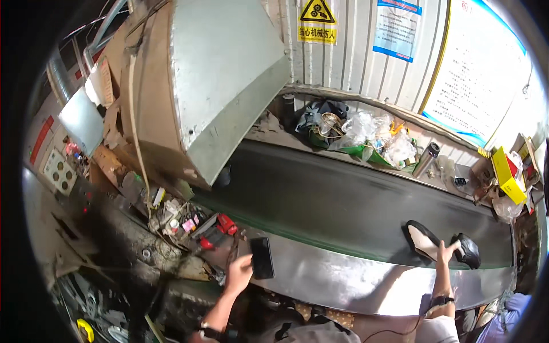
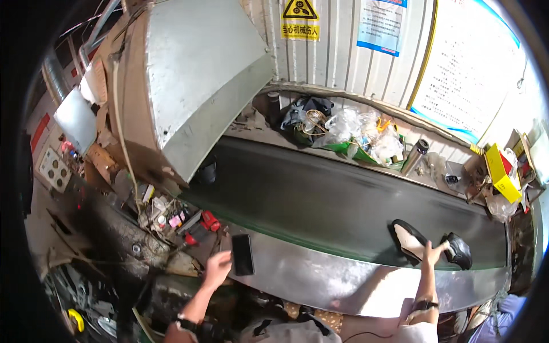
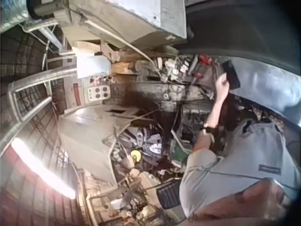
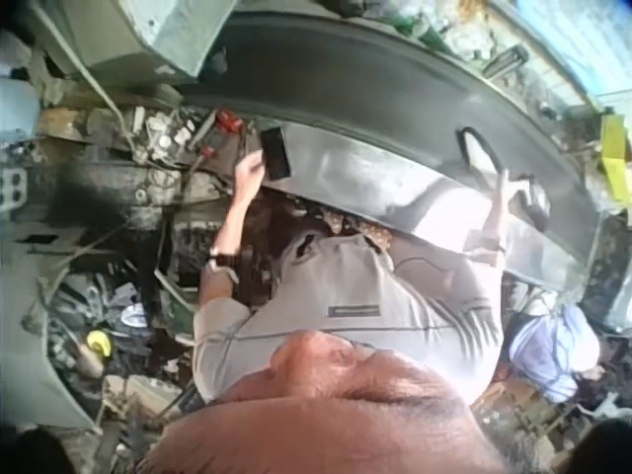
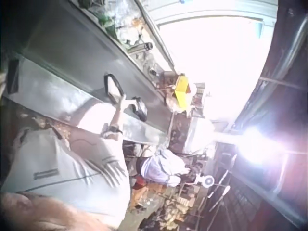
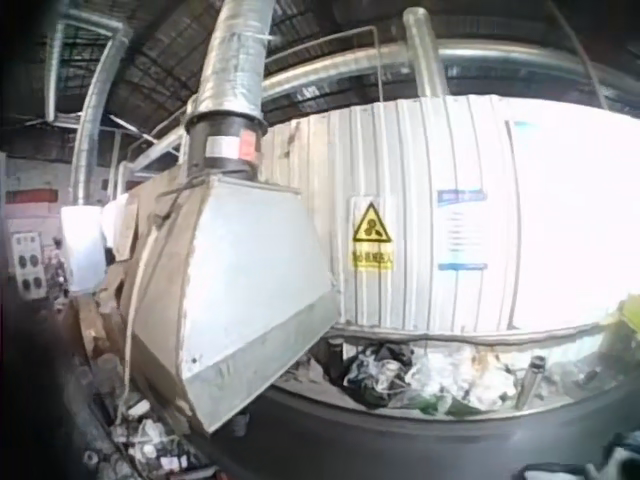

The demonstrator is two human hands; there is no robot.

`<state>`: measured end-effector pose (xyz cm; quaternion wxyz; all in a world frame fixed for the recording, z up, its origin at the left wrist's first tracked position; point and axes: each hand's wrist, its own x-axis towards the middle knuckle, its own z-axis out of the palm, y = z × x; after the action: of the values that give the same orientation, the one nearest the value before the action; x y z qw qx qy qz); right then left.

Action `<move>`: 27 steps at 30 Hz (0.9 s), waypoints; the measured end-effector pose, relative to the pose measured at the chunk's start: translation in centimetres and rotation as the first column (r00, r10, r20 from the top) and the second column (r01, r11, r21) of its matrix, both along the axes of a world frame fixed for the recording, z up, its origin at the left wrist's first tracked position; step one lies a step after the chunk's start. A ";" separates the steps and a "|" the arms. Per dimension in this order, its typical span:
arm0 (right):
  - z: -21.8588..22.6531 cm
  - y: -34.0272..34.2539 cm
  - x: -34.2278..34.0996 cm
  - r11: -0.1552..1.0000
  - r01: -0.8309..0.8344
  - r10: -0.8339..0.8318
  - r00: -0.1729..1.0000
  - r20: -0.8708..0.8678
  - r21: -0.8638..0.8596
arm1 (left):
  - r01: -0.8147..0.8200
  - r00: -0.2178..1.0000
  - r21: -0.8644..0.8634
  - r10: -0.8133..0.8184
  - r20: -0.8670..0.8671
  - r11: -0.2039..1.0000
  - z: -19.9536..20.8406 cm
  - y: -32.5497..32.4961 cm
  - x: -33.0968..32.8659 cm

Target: Applying adhesive to shoes and processing them through a lasting machine.

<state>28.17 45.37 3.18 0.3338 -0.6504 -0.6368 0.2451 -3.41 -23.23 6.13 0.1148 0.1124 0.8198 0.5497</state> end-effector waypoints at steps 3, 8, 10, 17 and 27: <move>0.5 -9.5 -7.1 0.783 -0.622 0.600 0.741 -0.301 0.028 | 0.015 0.984 -0.248 -0.059 -0.170 0.969 2.1 4.1 -12.6; 4.2 -32.3 -20.7 0.211 -0.918 0.720 0.378 -0.582 -0.336 | -0.307 0.877 -0.575 -0.009 -0.480 0.758 -1.4 -3.0 -35.3; 4.8 -35.4 -23.6 0.194 -0.917 0.570 0.395 -0.720 -0.349 | -0.154 0.956 -0.701 -0.075 -0.284 0.696 -3.2 -0.6 -40.2; 6.3 -38.7 -35.6 0.113 -0.777 0.083 0.628 -0.773 -0.619 | 0.151 0.964 -0.789 -0.265 -0.015 0.595 -6.6 4.3 -49.0; 4.8 -34.1 -32.2 0.123 -0.777 -0.354 0.547 -0.759 -0.617 | 0.065 0.976 -0.820 -0.206 -0.065 0.569 -7.0 4.6 -54.7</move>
<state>-4.04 11.26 7.97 0.0252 -0.3863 -0.1944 0.9013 -58.08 -18.63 -0.82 0.1321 0.1516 0.9752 0.0922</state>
